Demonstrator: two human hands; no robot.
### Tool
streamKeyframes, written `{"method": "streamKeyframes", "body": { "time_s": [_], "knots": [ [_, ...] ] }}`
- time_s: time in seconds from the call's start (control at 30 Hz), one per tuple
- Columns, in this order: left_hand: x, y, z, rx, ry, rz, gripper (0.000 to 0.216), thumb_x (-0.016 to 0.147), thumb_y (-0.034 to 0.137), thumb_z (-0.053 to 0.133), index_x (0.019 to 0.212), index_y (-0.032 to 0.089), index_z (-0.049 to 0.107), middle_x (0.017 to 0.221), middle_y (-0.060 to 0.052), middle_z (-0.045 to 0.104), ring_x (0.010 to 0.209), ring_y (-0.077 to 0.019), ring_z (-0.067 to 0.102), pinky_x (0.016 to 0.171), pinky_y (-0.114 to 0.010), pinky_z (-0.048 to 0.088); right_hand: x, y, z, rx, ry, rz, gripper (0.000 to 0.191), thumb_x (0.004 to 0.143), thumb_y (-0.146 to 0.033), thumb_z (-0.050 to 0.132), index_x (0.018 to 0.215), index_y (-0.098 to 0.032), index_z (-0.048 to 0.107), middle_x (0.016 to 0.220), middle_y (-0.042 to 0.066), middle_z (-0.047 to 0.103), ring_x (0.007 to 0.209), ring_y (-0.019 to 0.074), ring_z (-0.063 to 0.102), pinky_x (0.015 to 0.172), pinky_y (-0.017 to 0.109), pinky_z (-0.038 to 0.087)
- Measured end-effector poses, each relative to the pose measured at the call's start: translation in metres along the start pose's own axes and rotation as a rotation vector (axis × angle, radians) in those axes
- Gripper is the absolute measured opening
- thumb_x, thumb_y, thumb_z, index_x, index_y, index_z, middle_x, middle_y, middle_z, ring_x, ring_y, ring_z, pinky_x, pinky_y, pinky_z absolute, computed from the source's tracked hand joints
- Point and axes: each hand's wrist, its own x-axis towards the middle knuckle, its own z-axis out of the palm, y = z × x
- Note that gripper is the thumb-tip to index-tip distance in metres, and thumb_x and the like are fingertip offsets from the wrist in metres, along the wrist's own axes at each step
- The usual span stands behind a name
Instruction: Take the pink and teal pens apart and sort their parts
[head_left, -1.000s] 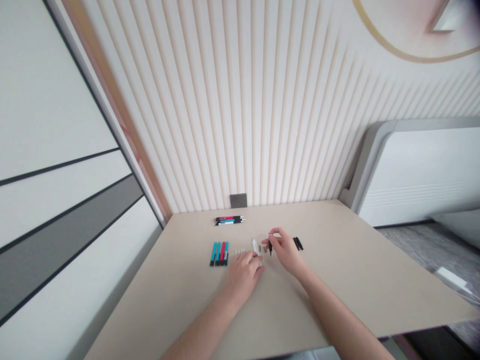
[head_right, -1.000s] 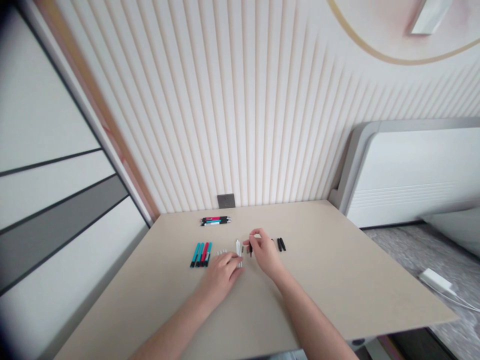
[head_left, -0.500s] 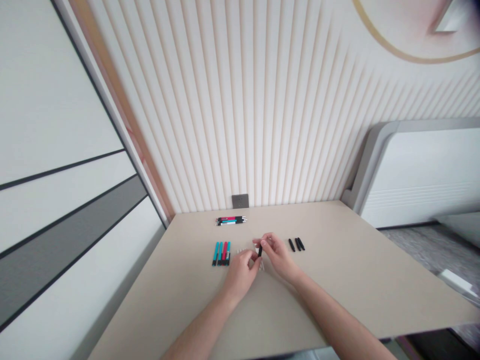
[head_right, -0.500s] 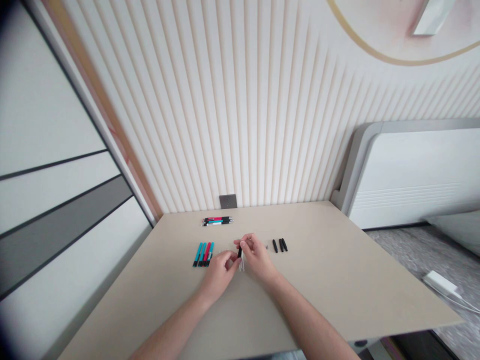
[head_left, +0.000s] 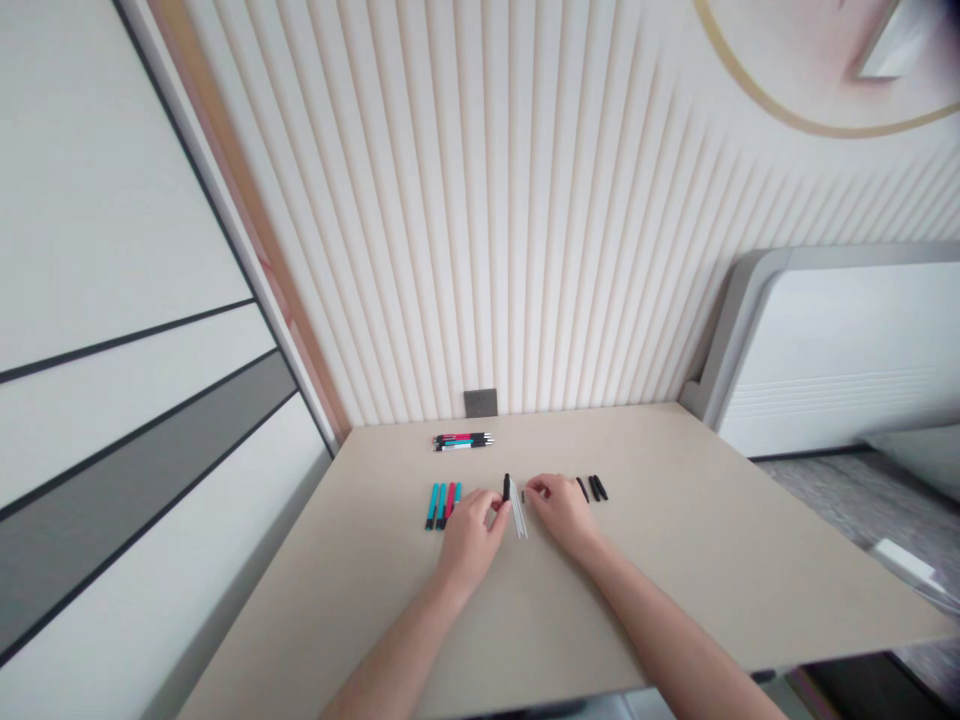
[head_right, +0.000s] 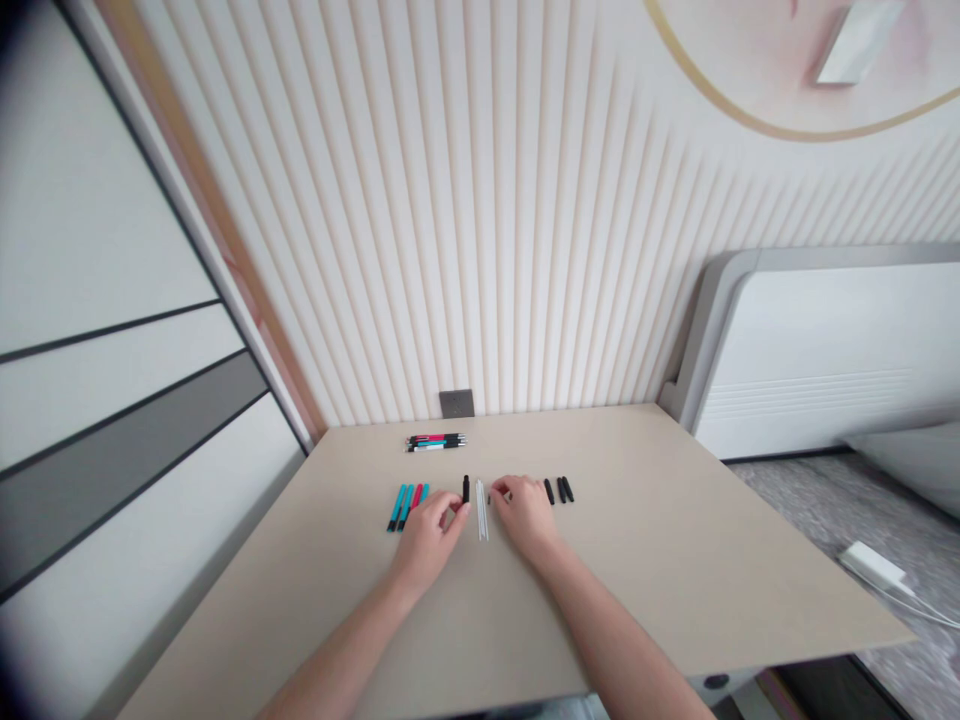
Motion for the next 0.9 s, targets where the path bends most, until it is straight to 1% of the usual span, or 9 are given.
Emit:
{"method": "streamKeyframes", "body": {
  "time_s": [0.13,0.3,0.43,0.67,0.9],
  "knots": [
    [-0.0002,-0.0003,-0.0002,0.003,0.001,0.006,0.020,0.094,0.028,0.049,0.080,0.019,0.060,0.076,-0.002,0.064,0.069,-0.0161,0.059,0.064,-0.027,0.043,-0.0021,-0.0062,-0.0042,-0.125,-0.012,0.006,0.023,0.089,-0.026,0.051,0.087,-0.022,0.073,0.088,0.004,0.075,0.087,0.0200,0.064,0.085,0.032,0.036],
    [-0.0003,-0.0009,-0.0002,-0.003,-0.006,-0.001,0.020,0.093,0.028,0.049,0.080,0.019,0.060,0.077,-0.003,0.064,0.070,-0.0165,0.059,0.065,-0.028,0.043,-0.0033,-0.0088,-0.0049,-0.212,-0.025,0.006,0.021,0.090,-0.026,0.052,0.088,-0.024,0.073,0.089,0.003,0.075,0.088,0.0198,0.065,0.085,0.033,0.034],
    [-0.0002,-0.0027,0.0007,-0.014,-0.009,0.002,0.019,0.093,0.028,0.049,0.082,0.019,0.061,0.078,-0.003,0.065,0.069,-0.0167,0.059,0.066,-0.028,0.044,-0.0032,-0.0083,-0.0029,-0.238,-0.022,-0.011,0.021,0.091,-0.027,0.052,0.089,-0.024,0.073,0.090,0.004,0.075,0.091,0.0205,0.064,0.085,0.032,0.033],
    [-0.0005,-0.0060,0.0029,-0.033,0.003,0.008,0.019,0.093,0.028,0.049,0.082,0.019,0.062,0.079,-0.003,0.066,0.067,-0.0161,0.059,0.065,-0.028,0.044,-0.0043,-0.0065,-0.0033,-0.255,-0.021,-0.013,0.023,0.092,-0.028,0.050,0.097,-0.023,0.072,0.093,0.005,0.075,0.093,0.0206,0.064,0.085,0.031,0.034],
    [0.0000,-0.0077,0.0030,-0.025,-0.012,0.001,0.019,0.092,0.028,0.049,0.082,0.019,0.062,0.079,-0.002,0.065,0.065,-0.0156,0.059,0.063,-0.027,0.044,-0.0034,-0.0046,-0.0018,-0.253,-0.019,-0.012,0.023,0.092,-0.027,0.050,0.098,-0.023,0.072,0.094,0.005,0.075,0.093,0.0205,0.064,0.086,0.031,0.034]
  ]
}}
